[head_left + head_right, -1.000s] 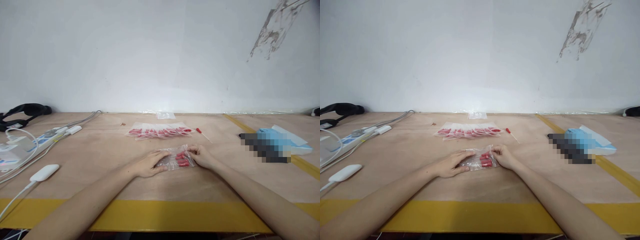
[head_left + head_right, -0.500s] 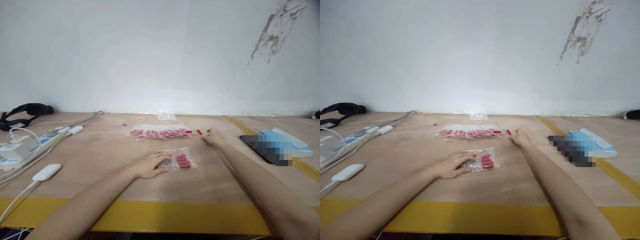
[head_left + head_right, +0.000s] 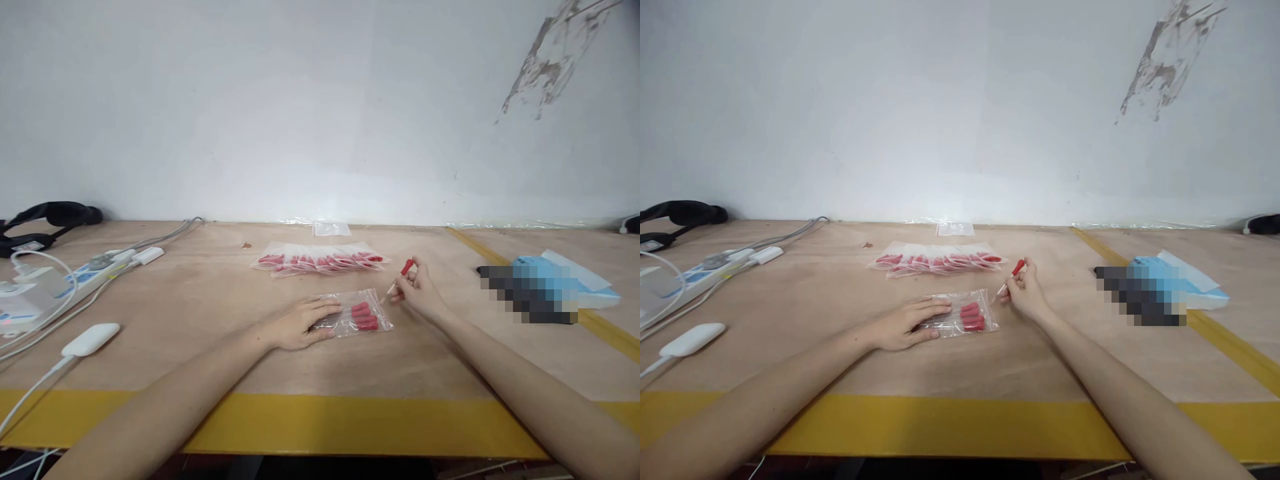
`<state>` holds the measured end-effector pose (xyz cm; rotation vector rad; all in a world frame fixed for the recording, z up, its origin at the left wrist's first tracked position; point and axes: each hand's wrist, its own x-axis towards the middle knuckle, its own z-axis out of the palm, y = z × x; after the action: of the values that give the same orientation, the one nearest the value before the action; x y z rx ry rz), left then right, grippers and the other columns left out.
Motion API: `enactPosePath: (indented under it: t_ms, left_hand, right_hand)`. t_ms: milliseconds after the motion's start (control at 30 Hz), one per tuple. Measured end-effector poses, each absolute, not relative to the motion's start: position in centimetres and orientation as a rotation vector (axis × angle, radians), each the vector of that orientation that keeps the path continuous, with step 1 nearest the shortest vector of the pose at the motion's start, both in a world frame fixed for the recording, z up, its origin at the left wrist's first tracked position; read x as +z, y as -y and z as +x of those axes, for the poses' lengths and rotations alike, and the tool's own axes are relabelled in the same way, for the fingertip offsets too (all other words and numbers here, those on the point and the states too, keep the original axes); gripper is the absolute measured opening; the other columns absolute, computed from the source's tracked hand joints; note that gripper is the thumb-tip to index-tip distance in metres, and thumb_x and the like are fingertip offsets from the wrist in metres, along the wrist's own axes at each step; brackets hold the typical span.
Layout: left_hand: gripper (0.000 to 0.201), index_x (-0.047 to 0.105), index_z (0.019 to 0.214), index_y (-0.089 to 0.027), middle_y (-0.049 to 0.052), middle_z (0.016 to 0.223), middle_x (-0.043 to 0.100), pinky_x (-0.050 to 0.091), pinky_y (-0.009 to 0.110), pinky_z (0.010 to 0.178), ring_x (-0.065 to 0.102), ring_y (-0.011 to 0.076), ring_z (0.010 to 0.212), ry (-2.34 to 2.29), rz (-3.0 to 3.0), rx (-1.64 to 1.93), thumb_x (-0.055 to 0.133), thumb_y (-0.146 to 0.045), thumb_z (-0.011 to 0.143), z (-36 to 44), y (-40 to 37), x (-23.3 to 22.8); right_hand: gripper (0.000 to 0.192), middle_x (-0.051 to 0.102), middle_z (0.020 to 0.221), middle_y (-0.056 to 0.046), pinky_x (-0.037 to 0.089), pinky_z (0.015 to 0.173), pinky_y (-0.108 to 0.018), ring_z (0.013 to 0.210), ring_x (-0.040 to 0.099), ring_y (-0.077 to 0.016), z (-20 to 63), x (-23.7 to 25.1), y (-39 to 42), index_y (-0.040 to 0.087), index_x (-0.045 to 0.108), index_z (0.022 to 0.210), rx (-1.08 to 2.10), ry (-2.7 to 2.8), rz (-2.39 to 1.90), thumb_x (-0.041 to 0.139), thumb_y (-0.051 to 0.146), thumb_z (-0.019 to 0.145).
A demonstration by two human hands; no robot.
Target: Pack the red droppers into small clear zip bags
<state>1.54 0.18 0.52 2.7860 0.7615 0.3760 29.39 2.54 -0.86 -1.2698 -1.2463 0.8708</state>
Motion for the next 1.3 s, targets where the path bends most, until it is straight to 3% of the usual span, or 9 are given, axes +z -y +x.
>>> enactPosePath:
  t_ms: [167, 367, 433, 567, 700, 933, 1067, 1300]
  left_hand:
    - [0.047, 0.035, 0.131, -0.022, 0.006, 0.135, 0.039, 0.026, 0.037, 0.104, 0.034, 0.0202, 0.124, -0.769, 2.78, 0.36, 0.041, -0.041, 0.088, 1.5, -0.1, 0.5]
    - [0.052, 0.028, 0.134, -0.023, 0.006, 0.135, 0.037, 0.028, 0.038, 0.103, 0.034, 0.0216, 0.123, -0.763, 2.761, 0.403, 0.043, -0.041, 0.088, 1.4, -0.2, 0.4]
    - [0.053, 0.027, 0.135, -0.023, 0.006, 0.136, 0.037, 0.028, 0.038, 0.103, 0.034, 0.0214, 0.123, -0.756, 2.758, 0.409, 0.043, -0.041, 0.088, 1.4, -0.2, 0.4]
    - [0.054, 0.027, 0.135, -0.022, 0.007, 0.136, 0.037, 0.029, 0.038, 0.102, 0.034, 0.0218, 0.123, -0.755, 2.748, 0.411, 0.043, -0.041, 0.087, 1.4, -0.1, 0.6]
    - [0.053, 0.028, 0.134, -0.022, 0.007, 0.135, 0.037, 0.028, 0.038, 0.102, 0.035, 0.0223, 0.123, -0.744, 2.746, 0.413, 0.043, -0.04, 0.087, 1.5, 0.0, 0.7]
    - [0.053, 0.026, 0.135, -0.022, 0.006, 0.135, 0.037, 0.028, 0.036, 0.102, 0.034, 0.0211, 0.123, -0.748, 2.761, 0.398, 0.042, -0.04, 0.088, 1.5, -0.1, 0.7]
    - [0.053, 0.025, 0.135, -0.024, 0.005, 0.136, 0.036, 0.028, 0.036, 0.103, 0.033, 0.0207, 0.124, -0.744, 2.752, 0.402, 0.042, -0.041, 0.088, 1.5, -0.1, 0.8]
    - [0.054, 0.024, 0.136, -0.026, 0.004, 0.138, 0.033, 0.026, 0.037, 0.104, 0.03, 0.0211, 0.126, -0.751, 2.732, 0.389, 0.043, -0.041, 0.088, 1.5, -0.1, 0.6]
  right_hand:
    - [0.066, 0.047, 0.064, 0.009, 0.055, 0.054, -0.025, 0.05, 0.059, -0.0106, 27.5, -2.0, -2.8, 0.026, 0.014, 0.119, 0.951, 1.017, -1.202, 0.055, 0.016, 0.068]
    - [0.013, 0.056, 0.063, 0.003, 0.055, 0.063, -0.028, 0.056, 0.062, -0.0115, 26.9, -2.4, -2.4, 0.022, 0.037, 0.091, 1.2, 0.882, -1.128, 0.045, 0.024, 0.081]
    - [0.005, 0.059, 0.066, -0.001, 0.055, 0.064, -0.025, 0.057, 0.061, -0.0101, 27.0, -2.5, -2.3, 0.019, 0.046, 0.082, 1.279, 0.91, -1.117, 0.045, 0.023, 0.082]
    - [0.004, 0.063, 0.067, -0.001, 0.053, 0.057, -0.021, 0.053, 0.058, -0.0079, 27.5, -2.4, -2.1, 0.016, 0.055, 0.075, 1.374, 1.046, -1.134, 0.058, 0.018, 0.074]
    - [0.018, 0.064, 0.065, 0.001, 0.051, 0.055, -0.021, 0.053, 0.057, -0.0078, 27.6, -2.2, -1.8, 0.017, 0.054, 0.074, 1.366, 1.116, -1.165, 0.067, 0.015, 0.063]
    - [0.019, 0.053, 0.049, 0.006, 0.04, 0.038, -0.019, 0.038, 0.046, -0.0067, 26.5, -2.4, -2.0, 0.018, 0.052, 0.072, 1.167, 1.295, -1.308, 0.064, 0.032, 0.067]
    - [0.022, 0.061, 0.06, 0.002, 0.046, 0.046, -0.022, 0.049, 0.055, -0.0099, 26.0, -2.3, -2.0, 0.017, 0.055, 0.073, 1.105, 1.363, -1.292, 0.064, 0.035, 0.065]
    - [0.036, 0.067, 0.073, -0.001, 0.051, 0.073, -0.035, 0.072, 0.063, -0.0161, 26.0, -1.8, -1.9, 0.015, 0.063, 0.083, 1.427, 1.514, -1.045, 0.066, 0.043, 0.06]
